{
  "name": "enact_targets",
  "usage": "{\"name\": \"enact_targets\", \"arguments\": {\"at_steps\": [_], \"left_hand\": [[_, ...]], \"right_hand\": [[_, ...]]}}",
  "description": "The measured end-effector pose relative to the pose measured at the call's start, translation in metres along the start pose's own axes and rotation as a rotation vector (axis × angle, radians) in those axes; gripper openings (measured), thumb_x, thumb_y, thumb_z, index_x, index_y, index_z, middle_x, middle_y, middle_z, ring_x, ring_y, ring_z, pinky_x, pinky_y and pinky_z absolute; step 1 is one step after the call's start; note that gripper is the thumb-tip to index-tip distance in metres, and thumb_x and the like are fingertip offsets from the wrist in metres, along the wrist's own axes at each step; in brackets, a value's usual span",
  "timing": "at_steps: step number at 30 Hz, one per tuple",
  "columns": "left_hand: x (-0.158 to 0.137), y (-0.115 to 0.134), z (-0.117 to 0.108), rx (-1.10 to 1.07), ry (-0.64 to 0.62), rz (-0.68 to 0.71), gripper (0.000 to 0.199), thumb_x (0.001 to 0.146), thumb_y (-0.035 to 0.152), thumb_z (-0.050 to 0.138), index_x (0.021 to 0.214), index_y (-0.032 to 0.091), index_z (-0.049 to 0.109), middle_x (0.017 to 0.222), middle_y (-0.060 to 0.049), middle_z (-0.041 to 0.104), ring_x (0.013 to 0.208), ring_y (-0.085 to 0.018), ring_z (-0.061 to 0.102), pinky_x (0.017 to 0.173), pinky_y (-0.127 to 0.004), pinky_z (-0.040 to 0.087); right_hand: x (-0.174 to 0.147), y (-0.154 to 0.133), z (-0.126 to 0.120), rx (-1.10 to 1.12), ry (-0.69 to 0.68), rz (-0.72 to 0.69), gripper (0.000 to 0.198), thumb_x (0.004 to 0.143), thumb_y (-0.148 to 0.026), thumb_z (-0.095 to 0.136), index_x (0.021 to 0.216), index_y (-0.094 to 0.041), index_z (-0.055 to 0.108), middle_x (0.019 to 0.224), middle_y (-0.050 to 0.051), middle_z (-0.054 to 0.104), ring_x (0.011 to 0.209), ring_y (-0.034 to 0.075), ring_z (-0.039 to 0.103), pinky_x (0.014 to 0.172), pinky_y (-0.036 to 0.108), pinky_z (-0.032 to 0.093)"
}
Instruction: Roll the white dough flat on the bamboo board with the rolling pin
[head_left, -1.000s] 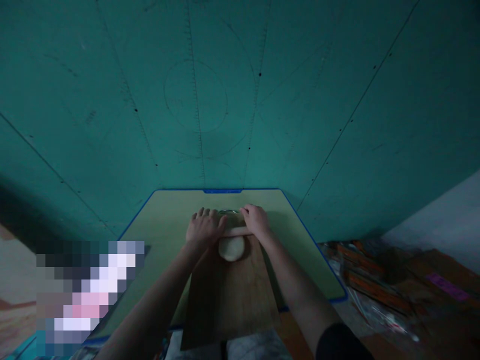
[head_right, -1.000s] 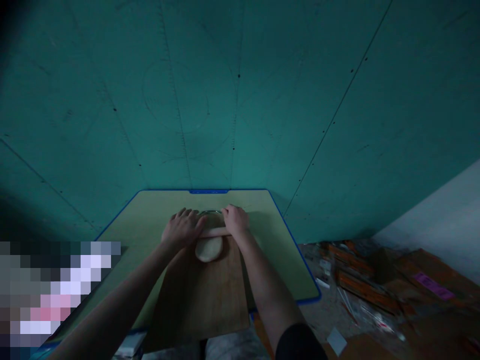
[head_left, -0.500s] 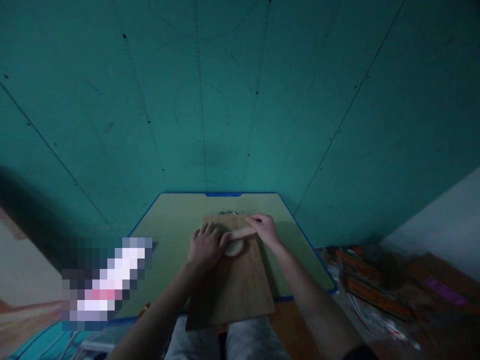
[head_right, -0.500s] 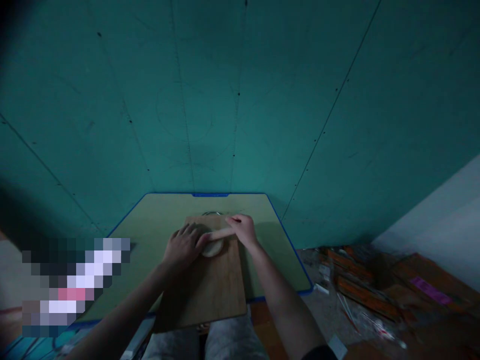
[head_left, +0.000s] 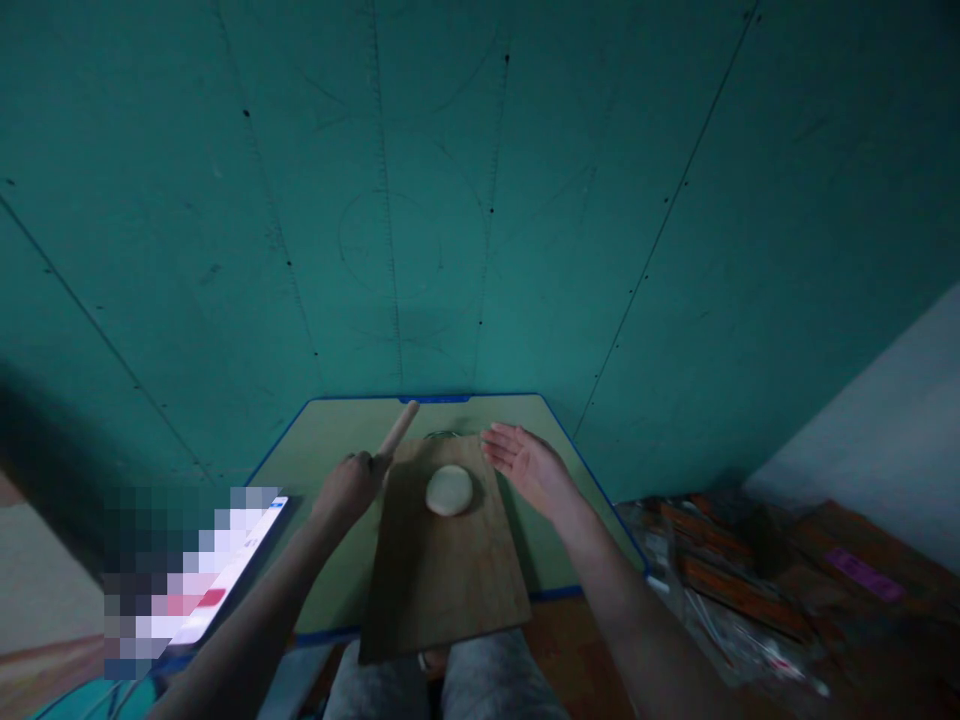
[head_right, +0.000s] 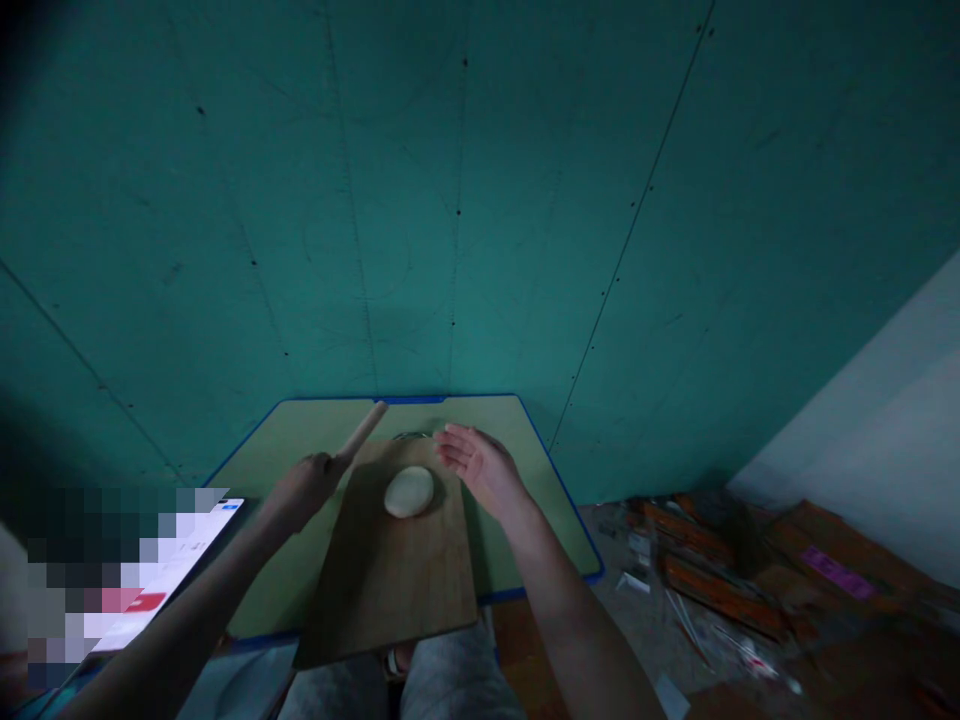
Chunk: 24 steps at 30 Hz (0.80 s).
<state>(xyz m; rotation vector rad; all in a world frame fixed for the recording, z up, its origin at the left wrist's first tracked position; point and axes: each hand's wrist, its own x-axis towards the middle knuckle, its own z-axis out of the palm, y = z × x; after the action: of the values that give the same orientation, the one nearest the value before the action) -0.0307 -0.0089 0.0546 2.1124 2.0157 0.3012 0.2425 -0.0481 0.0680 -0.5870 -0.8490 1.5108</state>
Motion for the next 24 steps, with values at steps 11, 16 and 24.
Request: {"name": "enact_targets", "arguments": {"at_steps": [11,16,24], "left_hand": [[-0.017,-0.02,0.002,-0.036,-0.079,-0.205,0.047,0.095,0.04,0.029,0.104,0.012,0.065,0.097,-0.026,0.073,0.094,-0.038,0.072,0.076,-0.046,0.053],[-0.021,-0.001,-0.007,-0.207,0.051,-0.112,0.051,0.093,0.04,0.037,0.125,0.005,0.057,0.127,-0.033,0.06,0.121,-0.044,0.058,0.098,-0.061,0.042],[-0.035,0.113,0.016,-0.783,0.084,0.123,0.061,0.1,0.05,0.022,0.144,0.015,0.047,0.153,-0.01,0.046,0.144,-0.02,0.038,0.117,-0.035,0.031]], "right_hand": [[0.006,0.028,0.004,0.024,0.157,-0.041,0.026,0.059,-0.034,0.091,0.069,-0.018,0.073,0.064,0.002,0.074,0.055,0.013,0.068,0.053,0.022,0.054],[0.003,0.027,0.006,0.014,0.148,0.002,0.033,0.065,-0.046,0.086,0.068,-0.017,0.072,0.062,0.004,0.073,0.054,0.015,0.069,0.054,0.024,0.055],[0.009,0.072,0.034,-0.16,0.245,-0.097,0.043,0.077,-0.056,0.068,0.103,-0.022,0.074,0.118,0.007,0.073,0.124,0.025,0.059,0.107,0.041,0.043]]}}
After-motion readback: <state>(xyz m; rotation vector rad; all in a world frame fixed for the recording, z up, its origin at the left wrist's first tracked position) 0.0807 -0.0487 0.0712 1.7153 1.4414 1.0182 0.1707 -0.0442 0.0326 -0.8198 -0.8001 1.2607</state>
